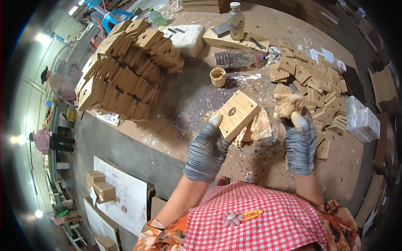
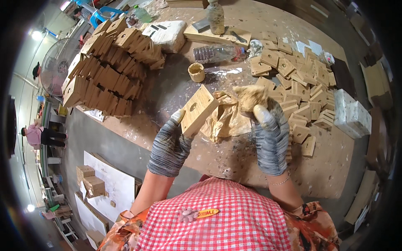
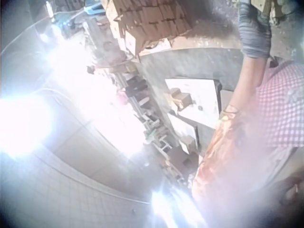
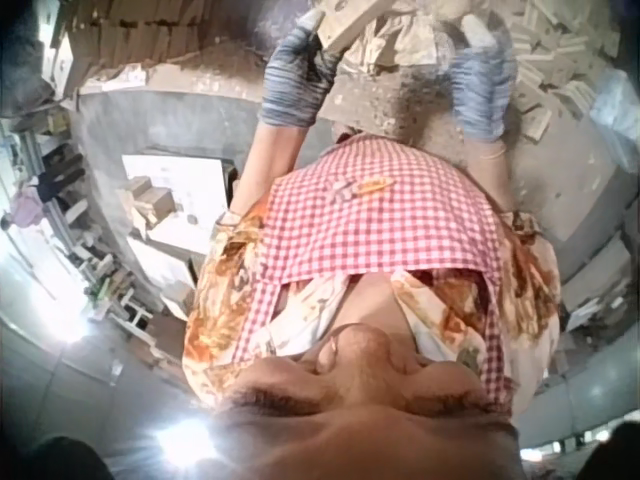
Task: The person rubs and wipes wooden blocks one by one with a cloth by hand.
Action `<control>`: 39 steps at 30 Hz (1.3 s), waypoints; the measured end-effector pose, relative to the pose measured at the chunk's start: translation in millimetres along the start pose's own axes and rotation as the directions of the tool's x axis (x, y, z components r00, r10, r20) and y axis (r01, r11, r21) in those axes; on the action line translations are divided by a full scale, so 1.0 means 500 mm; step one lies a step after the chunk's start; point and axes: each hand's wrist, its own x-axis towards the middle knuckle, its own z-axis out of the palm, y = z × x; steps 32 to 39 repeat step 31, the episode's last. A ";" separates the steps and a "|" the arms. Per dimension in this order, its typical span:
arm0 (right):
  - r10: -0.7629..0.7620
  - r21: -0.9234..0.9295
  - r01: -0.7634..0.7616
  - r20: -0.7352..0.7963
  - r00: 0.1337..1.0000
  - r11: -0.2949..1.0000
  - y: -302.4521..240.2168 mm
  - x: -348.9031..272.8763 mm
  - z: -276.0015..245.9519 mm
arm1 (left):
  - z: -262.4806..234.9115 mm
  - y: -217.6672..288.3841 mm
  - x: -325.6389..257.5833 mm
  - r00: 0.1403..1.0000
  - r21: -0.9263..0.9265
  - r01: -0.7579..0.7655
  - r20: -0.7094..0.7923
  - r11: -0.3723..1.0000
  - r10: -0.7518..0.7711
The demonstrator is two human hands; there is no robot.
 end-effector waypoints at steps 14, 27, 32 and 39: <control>-0.381 -0.461 0.513 0.353 0.855 0.724 0.037 0.027 0.024 | -0.006 0.010 0.004 0.999 -0.035 -0.036 0.010 0.999 0.036; 0.145 0.462 -0.264 0.278 0.950 0.846 0.071 0.009 0.046 | -0.013 -0.048 0.005 0.964 0.028 -0.209 0.172 0.978 0.201; 0.154 0.421 -0.254 0.258 0.954 0.870 0.037 -0.012 0.056 | -0.054 -0.074 0.023 0.922 0.188 -0.056 0.386 0.981 -0.021; 0.154 0.421 -0.254 0.258 0.954 0.870 0.037 -0.012 0.056 | -0.054 -0.074 0.023 0.922 0.188 -0.056 0.386 0.981 -0.021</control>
